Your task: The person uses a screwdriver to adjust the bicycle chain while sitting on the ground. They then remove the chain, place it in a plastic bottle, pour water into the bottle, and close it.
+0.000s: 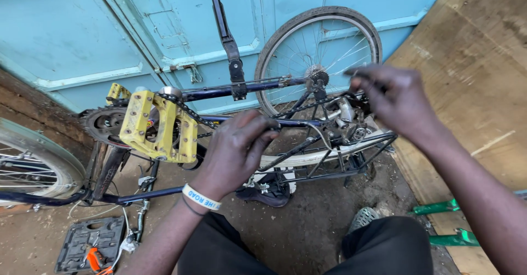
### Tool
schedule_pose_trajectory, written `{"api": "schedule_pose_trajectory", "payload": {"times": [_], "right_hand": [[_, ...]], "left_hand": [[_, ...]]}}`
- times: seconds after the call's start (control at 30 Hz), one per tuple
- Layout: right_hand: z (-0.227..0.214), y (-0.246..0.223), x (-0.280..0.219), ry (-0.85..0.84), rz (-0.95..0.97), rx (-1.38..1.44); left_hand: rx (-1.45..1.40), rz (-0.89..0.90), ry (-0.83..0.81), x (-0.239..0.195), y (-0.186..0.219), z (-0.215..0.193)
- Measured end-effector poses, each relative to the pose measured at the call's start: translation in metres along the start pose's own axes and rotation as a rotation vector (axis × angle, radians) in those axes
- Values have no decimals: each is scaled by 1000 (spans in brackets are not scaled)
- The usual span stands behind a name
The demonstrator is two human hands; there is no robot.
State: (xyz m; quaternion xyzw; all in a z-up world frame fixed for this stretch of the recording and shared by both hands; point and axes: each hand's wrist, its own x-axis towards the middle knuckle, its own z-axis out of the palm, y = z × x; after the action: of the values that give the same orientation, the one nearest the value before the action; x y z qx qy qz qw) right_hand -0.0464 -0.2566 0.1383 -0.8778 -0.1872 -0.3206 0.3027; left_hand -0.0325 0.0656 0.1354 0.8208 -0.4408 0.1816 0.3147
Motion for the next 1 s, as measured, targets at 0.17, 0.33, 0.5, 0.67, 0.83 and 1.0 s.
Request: {"api": "schedule_pose_trajectory", "payload": {"times": [0.17, 0.33, 0.5, 0.67, 0.83, 1.0], "right_hand": [[-28, 29, 8, 30, 360, -82], [-31, 117, -36, 15, 448, -476], [-42, 195, -97, 301, 667, -314], [-17, 239, -136, 246, 849, -155], [15, 205, -141, 168, 1017, 75], [35, 176, -134, 92, 939, 88]], "left_hand": [[-43, 28, 183, 13, 23, -19], [-154, 0, 317, 27, 44, -43], [-170, -52, 370, 28, 65, -69], [-220, -108, 378, 26, 65, -93], [-254, -153, 437, 22, 47, -124], [-255, -324, 487, 26, -5, -167]]}}
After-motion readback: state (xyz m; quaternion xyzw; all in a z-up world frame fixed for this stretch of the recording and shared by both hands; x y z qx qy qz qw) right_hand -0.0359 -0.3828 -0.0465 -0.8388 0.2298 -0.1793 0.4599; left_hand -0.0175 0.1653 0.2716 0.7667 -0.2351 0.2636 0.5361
